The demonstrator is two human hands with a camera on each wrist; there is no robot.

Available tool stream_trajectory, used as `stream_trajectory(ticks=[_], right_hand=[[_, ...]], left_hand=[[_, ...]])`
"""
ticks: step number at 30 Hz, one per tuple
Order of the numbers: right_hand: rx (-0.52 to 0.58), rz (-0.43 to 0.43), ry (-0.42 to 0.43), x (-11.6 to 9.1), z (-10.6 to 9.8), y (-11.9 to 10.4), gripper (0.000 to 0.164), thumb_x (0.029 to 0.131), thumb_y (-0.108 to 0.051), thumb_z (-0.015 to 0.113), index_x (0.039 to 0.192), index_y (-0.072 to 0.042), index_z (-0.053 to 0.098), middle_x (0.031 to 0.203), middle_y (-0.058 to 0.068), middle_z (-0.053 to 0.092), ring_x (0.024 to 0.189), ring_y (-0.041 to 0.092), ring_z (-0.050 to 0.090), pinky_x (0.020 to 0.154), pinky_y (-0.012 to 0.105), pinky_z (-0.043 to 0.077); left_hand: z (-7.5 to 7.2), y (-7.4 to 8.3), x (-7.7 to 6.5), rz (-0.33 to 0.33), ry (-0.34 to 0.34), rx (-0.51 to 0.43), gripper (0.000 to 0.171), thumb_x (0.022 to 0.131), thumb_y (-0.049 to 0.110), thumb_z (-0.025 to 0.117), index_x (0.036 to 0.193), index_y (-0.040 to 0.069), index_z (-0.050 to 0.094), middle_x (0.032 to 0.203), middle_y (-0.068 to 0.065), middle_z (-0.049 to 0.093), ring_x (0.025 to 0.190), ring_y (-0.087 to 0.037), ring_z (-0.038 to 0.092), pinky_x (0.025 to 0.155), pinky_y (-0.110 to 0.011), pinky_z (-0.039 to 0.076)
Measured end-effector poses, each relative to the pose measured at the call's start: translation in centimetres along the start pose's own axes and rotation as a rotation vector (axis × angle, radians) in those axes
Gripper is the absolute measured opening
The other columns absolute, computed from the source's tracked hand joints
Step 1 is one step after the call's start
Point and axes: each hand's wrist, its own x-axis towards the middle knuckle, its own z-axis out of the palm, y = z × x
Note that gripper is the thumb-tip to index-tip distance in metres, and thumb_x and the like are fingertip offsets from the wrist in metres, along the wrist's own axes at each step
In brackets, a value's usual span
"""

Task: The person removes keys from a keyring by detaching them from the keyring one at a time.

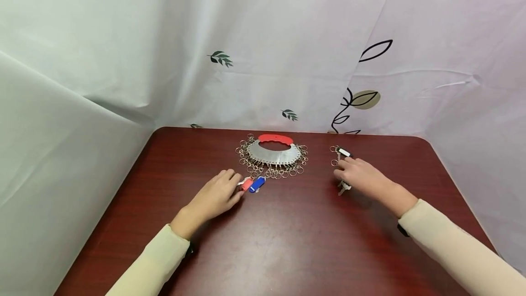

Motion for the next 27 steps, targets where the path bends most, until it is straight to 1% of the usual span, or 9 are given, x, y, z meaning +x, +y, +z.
stream_trajectory(ticks=[3, 6, 10, 13, 16, 21, 24, 27], right_hand=[[0.017, -0.011, -0.011, 0.6, 0.5, -0.3, 0.025, 0.068, 0.004, 0.076, 0.079, -0.011, 0.060, 0.089, 0.009, 0.060, 0.077, 0.028, 0.055, 0.057, 0.040, 0.051], [0.033, -0.011, -0.051, 1.0, 0.7, -0.6, 0.025, 0.070, 0.003, 0.077, 0.082, -0.012, 0.061, 0.089, 0.009, 0.058, 0.078, 0.027, 0.056, 0.060, 0.041, 0.053], [0.043, -0.014, -0.101, 1.4, 0.8, -1.0, 0.026, 0.072, 0.004, 0.076, 0.086, -0.013, 0.062, 0.086, 0.008, 0.056, 0.081, 0.026, 0.057, 0.065, 0.040, 0.055], [0.075, 0.000, -0.114, 1.6, 0.8, -1.1, 0.028, 0.073, 0.007, 0.075, 0.087, -0.013, 0.062, 0.083, 0.006, 0.055, 0.082, 0.025, 0.056, 0.069, 0.040, 0.055], [0.140, 0.039, -0.115, 1.9, 0.5, -1.1, 0.030, 0.071, 0.010, 0.074, 0.086, -0.014, 0.062, 0.081, 0.004, 0.054, 0.079, 0.024, 0.055, 0.068, 0.040, 0.054], [0.254, 0.109, -0.118, 2.7, -0.2, -1.1, 0.035, 0.067, 0.016, 0.070, 0.083, -0.014, 0.063, 0.080, 0.000, 0.054, 0.075, 0.021, 0.053, 0.064, 0.035, 0.052], [0.284, 0.134, -0.107, 3.4, -0.6, -1.0, 0.032, 0.069, 0.014, 0.068, 0.082, -0.014, 0.064, 0.080, 0.000, 0.055, 0.076, 0.020, 0.054, 0.064, 0.034, 0.052], [0.335, 0.145, -0.079, 4.7, -0.9, -1.2, 0.027, 0.074, 0.013, 0.063, 0.085, -0.012, 0.065, 0.081, 0.002, 0.056, 0.077, 0.022, 0.057, 0.066, 0.036, 0.053]], left_hand=[[0.1, 0.1, -0.1, 0.007, -0.005, 0.012, 0.023, 0.082, 0.021, 0.071, 0.092, 0.006, 0.057, 0.082, -0.005, 0.051, 0.071, -0.023, 0.046, 0.064, -0.038, 0.047], [0.1, 0.2, -0.1, 0.002, -0.025, 0.013, 0.021, 0.083, 0.021, 0.070, 0.089, 0.008, 0.054, 0.081, -0.004, 0.049, 0.071, -0.023, 0.045, 0.063, -0.037, 0.046], [0.1, 0.2, 0.1, -0.010, -0.056, 0.024, 0.021, 0.084, 0.021, 0.069, 0.089, 0.008, 0.054, 0.081, -0.004, 0.049, 0.072, -0.023, 0.046, 0.065, -0.037, 0.047], [0.1, 0.1, 0.2, -0.008, -0.068, 0.035, 0.021, 0.084, 0.021, 0.069, 0.090, 0.008, 0.054, 0.082, -0.004, 0.051, 0.074, -0.024, 0.047, 0.066, -0.038, 0.048], [0.0, 0.0, 0.4, -0.002, -0.063, 0.048, 0.021, 0.084, 0.022, 0.069, 0.092, 0.008, 0.055, 0.084, -0.005, 0.053, 0.074, -0.023, 0.048, 0.067, -0.038, 0.049], [-0.3, 0.0, 1.0, -0.004, -0.049, 0.052, 0.021, 0.083, 0.020, 0.071, 0.090, 0.007, 0.056, 0.083, -0.006, 0.054, 0.072, -0.024, 0.049, 0.064, -0.038, 0.049], [-0.3, 0.2, 1.5, -0.006, -0.046, 0.042, 0.019, 0.084, 0.018, 0.070, 0.091, 0.005, 0.058, 0.083, -0.008, 0.055, 0.073, -0.026, 0.051, 0.065, -0.040, 0.050], [-0.3, 0.5, 2.0, -0.019, -0.051, 0.032, 0.018, 0.086, 0.019, 0.068, 0.093, 0.004, 0.060, 0.084, -0.009, 0.057, 0.075, -0.027, 0.053, 0.067, -0.041, 0.051]])
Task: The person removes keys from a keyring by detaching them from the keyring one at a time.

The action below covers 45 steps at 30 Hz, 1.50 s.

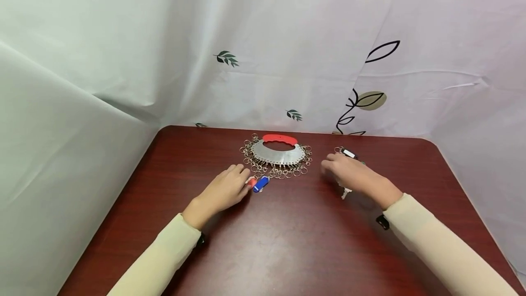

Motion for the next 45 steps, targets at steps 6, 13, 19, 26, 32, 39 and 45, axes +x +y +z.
stream_trajectory(ticks=[6, 13, 19, 26, 32, 39, 45], right_hand=[[0.126, 0.055, 0.039, 2.5, -0.5, -1.2, 0.027, 0.079, 0.009, 0.056, 0.096, -0.007, 0.068, 0.089, 0.005, 0.061, 0.084, 0.023, 0.061, 0.070, 0.041, 0.054], [0.259, 0.111, 0.070, 4.9, 0.0, -2.4, 0.013, 0.086, -0.004, 0.062, 0.098, -0.006, 0.066, 0.095, 0.007, 0.063, 0.082, 0.019, 0.059, 0.073, 0.040, 0.054], [0.343, 0.146, 0.069, 6.7, 0.9, -3.2, 0.015, 0.088, -0.006, 0.060, 0.103, -0.005, 0.064, 0.098, 0.008, 0.065, 0.089, 0.021, 0.059, 0.080, 0.042, 0.053], [0.415, 0.189, 0.057, 8.7, 2.0, -4.3, 0.017, 0.090, -0.006, 0.058, 0.105, -0.003, 0.064, 0.094, 0.009, 0.068, 0.086, 0.022, 0.061, 0.080, 0.043, 0.052], [0.445, 0.214, 0.036, 9.7, 2.5, -5.0, 0.017, 0.089, -0.005, 0.057, 0.104, -0.004, 0.065, 0.090, 0.007, 0.067, 0.083, 0.020, 0.060, 0.077, 0.041, 0.052], [0.453, 0.228, 0.041, 10.4, 2.7, -5.8, 0.017, 0.088, -0.004, 0.056, 0.102, -0.003, 0.065, 0.087, 0.008, 0.067, 0.082, 0.021, 0.060, 0.078, 0.041, 0.052], [0.457, 0.236, 0.057, 10.5, 3.1, -6.3, 0.013, 0.087, -0.004, 0.057, 0.098, -0.005, 0.066, 0.083, 0.006, 0.068, 0.078, 0.018, 0.061, 0.075, 0.039, 0.053]], left_hand=[[0.2, 0.4, 1.7, -0.047, -0.070, -0.013, 0.019, 0.086, 0.021, 0.068, 0.094, 0.004, 0.061, 0.087, -0.009, 0.059, 0.077, -0.027, 0.055, 0.070, -0.040, 0.053], [0.2, 1.1, 3.8, -0.157, -0.212, -0.071, 0.025, 0.087, 0.025, 0.067, 0.098, 0.002, 0.061, 0.089, -0.010, 0.058, 0.081, -0.025, 0.056, 0.074, -0.040, 0.053], [0.6, 1.8, 5.2, -0.224, -0.309, -0.134, 0.026, 0.088, 0.025, 0.066, 0.098, 0.002, 0.061, 0.093, -0.013, 0.062, 0.087, -0.027, 0.060, 0.077, -0.045, 0.054], [1.5, 2.3, 6.3, -0.269, -0.330, -0.164, 0.024, 0.087, 0.024, 0.068, 0.096, 0.003, 0.062, 0.097, -0.014, 0.063, 0.091, -0.029, 0.062, 0.079, -0.046, 0.054], [2.0, 2.7, 7.3, -0.289, -0.360, -0.154, 0.027, 0.085, 0.026, 0.071, 0.096, 0.003, 0.064, 0.099, -0.016, 0.063, 0.091, -0.029, 0.062, 0.079, -0.045, 0.054], [2.7, 2.8, 7.7, -0.310, -0.385, -0.116, 0.027, 0.081, 0.021, 0.074, 0.097, 0.001, 0.066, 0.101, -0.018, 0.064, 0.093, -0.033, 0.063, 0.081, -0.045, 0.055], [3.1, 2.6, 7.6, -0.340, -0.361, -0.102, 0.014, 0.082, 0.013, 0.069, 0.092, 0.003, 0.068, 0.098, -0.018, 0.064, 0.091, -0.034, 0.063, 0.080, -0.047, 0.055]])
